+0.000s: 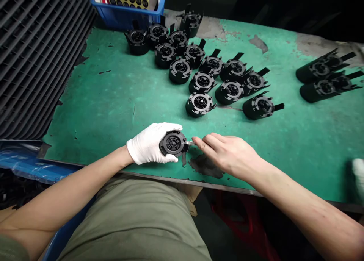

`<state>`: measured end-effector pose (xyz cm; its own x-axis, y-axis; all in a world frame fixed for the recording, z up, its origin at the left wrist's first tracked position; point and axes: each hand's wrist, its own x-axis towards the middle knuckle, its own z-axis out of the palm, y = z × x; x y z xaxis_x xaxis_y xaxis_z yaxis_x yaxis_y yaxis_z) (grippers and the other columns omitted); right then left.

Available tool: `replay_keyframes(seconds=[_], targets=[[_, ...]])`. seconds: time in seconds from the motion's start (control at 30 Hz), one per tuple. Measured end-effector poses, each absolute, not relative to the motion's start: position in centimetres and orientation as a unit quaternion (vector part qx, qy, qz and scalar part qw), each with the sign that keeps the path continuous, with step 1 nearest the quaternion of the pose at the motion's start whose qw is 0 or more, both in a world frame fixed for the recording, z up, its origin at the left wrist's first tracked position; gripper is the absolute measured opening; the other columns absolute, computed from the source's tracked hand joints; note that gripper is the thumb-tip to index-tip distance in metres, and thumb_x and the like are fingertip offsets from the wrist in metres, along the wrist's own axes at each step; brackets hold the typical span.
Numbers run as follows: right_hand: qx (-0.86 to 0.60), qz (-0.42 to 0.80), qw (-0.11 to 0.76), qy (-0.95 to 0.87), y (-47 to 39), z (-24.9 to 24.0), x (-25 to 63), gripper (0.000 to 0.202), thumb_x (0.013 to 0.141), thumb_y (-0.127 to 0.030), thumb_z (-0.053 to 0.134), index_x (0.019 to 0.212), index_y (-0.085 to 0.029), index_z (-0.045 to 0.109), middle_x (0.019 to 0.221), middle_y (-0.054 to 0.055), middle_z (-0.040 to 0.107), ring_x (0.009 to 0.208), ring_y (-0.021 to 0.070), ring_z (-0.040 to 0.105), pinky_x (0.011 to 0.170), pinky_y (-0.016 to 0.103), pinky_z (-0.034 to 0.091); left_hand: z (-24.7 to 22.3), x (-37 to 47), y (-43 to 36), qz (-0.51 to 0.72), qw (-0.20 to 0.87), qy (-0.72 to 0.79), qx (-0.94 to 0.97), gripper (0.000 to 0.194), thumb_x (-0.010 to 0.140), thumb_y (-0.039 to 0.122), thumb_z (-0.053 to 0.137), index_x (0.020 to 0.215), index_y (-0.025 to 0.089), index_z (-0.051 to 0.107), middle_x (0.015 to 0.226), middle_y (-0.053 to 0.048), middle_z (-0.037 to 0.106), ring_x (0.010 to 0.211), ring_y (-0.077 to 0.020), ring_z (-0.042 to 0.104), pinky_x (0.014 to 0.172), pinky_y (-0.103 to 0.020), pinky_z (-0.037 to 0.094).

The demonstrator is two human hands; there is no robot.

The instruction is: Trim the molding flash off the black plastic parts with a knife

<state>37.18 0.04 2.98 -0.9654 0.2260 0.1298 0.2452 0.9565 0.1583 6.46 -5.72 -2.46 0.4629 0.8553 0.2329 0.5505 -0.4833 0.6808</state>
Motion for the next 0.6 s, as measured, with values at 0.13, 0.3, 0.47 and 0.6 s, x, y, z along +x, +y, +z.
replay_keyframes(seconds=[0.13,0.3,0.47,0.6], targets=[[-0.243,-0.005,0.138,-0.960,-1.0,2.0,38.0,0.031,0.106,-0.012,0.058,0.137,-0.015,0.058,0.095,0.002,0.068,0.079,0.0143,0.059,0.062,0.027,0.041,-2.8,6.7,-5.8,0.326,0.258,0.436,0.799,0.102,0.072,0.084,0.082,0.144,0.018,0.052,0.134,-0.018,0.070,0.125,-0.0359,0.071,0.113,-0.051,0.056],[-0.322,0.041,0.157,-0.933,-5.1,1.8,37.9,0.035,0.105,-0.010,0.060,0.140,-0.014,0.056,0.105,0.005,0.072,0.087,0.0141,0.065,0.072,0.026,0.046,-3.4,7.3,-6.4,0.351,0.186,0.467,0.790,0.110,0.063,0.091,0.081,0.137,0.016,0.050,0.126,-0.019,0.066,0.115,-0.0365,0.071,0.102,-0.052,0.060],[-0.355,-0.023,0.114,-0.928,-7.6,1.4,35.7,0.035,0.107,-0.018,0.059,0.141,-0.010,0.059,0.089,0.004,0.065,0.079,0.0182,0.057,0.069,0.032,0.043,-3.7,7.7,-6.7,0.327,0.155,0.482,0.798,0.110,0.065,0.090,0.082,0.139,0.019,0.043,0.130,-0.019,0.063,0.118,-0.0364,0.070,0.104,-0.052,0.059],[-0.363,-0.042,0.081,-0.927,-8.0,1.5,34.7,0.039,0.105,-0.015,0.058,0.144,-0.008,0.057,0.089,0.005,0.064,0.080,0.0208,0.054,0.070,0.036,0.043,-3.7,7.7,-6.8,0.320,0.153,0.485,0.799,0.107,0.068,0.089,0.081,0.140,0.020,0.042,0.132,-0.019,0.063,0.121,-0.0367,0.070,0.105,-0.052,0.059]])
